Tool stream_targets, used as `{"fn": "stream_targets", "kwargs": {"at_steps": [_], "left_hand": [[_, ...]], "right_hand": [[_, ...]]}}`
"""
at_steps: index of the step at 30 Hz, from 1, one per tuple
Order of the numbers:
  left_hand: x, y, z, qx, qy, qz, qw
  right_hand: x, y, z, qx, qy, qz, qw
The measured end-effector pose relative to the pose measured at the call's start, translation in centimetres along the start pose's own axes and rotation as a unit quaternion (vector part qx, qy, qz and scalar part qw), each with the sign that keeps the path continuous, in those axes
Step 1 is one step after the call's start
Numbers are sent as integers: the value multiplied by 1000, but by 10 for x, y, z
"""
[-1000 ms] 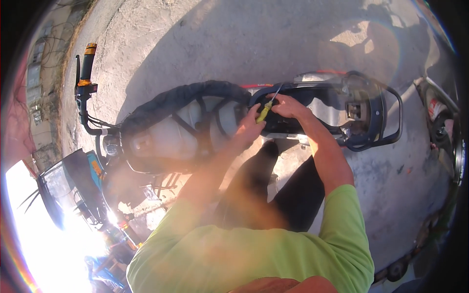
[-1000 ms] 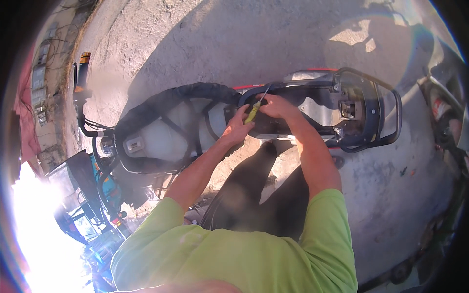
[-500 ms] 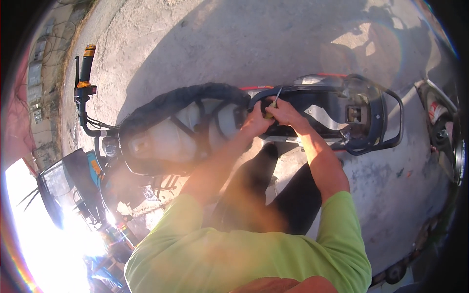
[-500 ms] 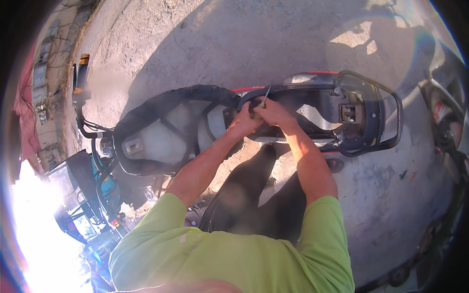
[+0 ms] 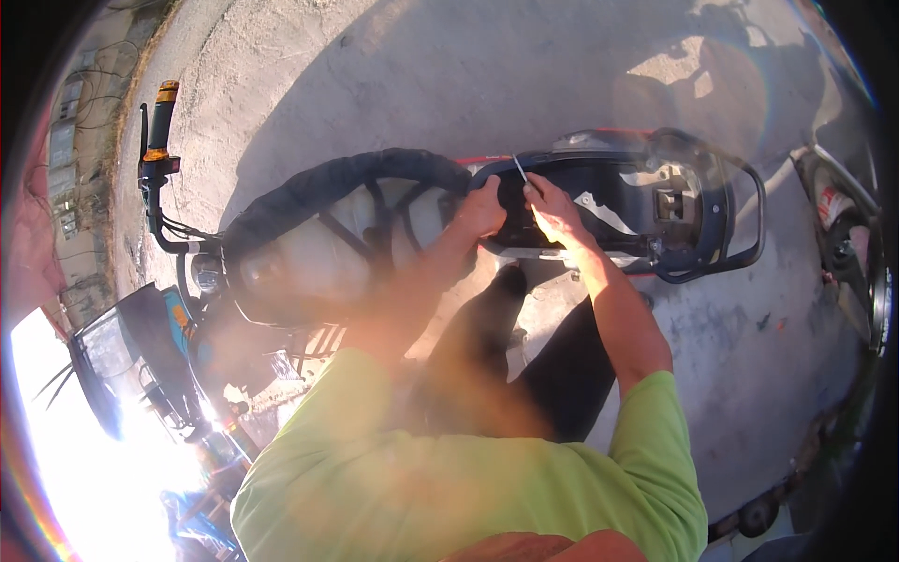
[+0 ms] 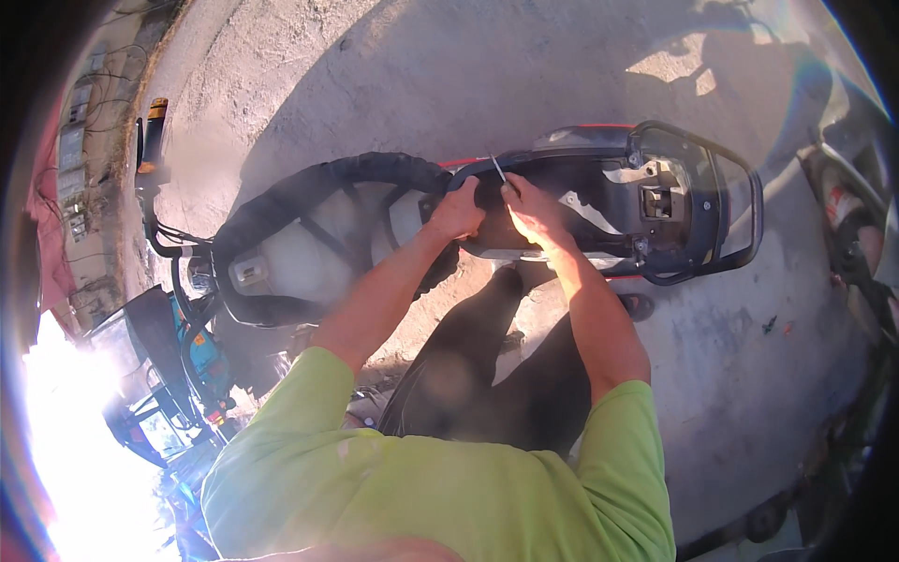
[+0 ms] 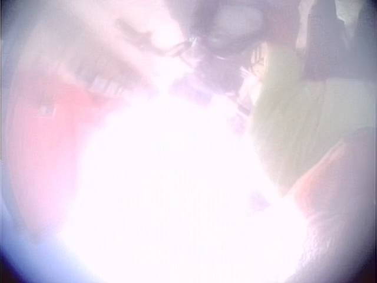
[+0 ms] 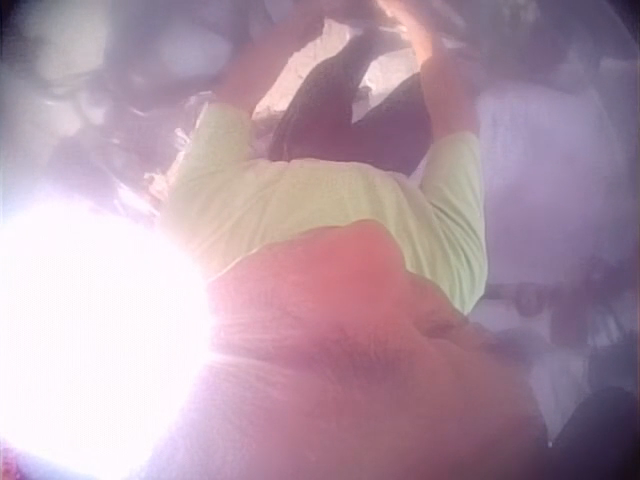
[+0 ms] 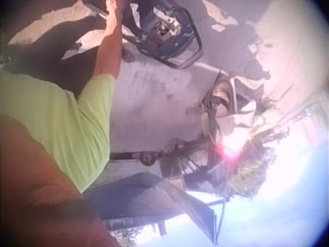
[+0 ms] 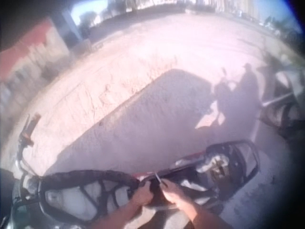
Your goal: The person uses a screwdriver to loosen and remove screws from the inner compartment under the seat of a red electric scooter.
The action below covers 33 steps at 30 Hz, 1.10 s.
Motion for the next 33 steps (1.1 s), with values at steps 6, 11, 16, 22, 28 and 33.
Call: {"fn": "stream_targets", "kwargs": {"at_steps": [6,11,16,22,28,33], "left_hand": [[-3,-9,-35,164,67,26,984],[-1,-11,-30,170,89,20,981],[-2,-18,-35,132,88,45,986],[0,-20,-32,130,121,20,984],[-4,-19,-23,132,145,-9,981],[-6,-19,-25,124,151,-30,980]], "right_hand": [[-61,-53,-30,13,90,64,994],[-122,-64,-16,-168,-23,111,979],[-132,-60,6,-211,-59,61,974],[-122,-33,-2,-189,-128,-6,974],[-119,-18,7,-190,-110,-54,974],[-111,-14,6,-224,-80,-53,970]]}}
Point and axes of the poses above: each hand's wrist, its own x-axis towards the middle knuckle, its own y-axis out of the palm, z = x × y, the point moved 5 cm from there along x, towards the middle knuckle, and after that the axes turned 13 degrees about -z, right-handed, at the moved point
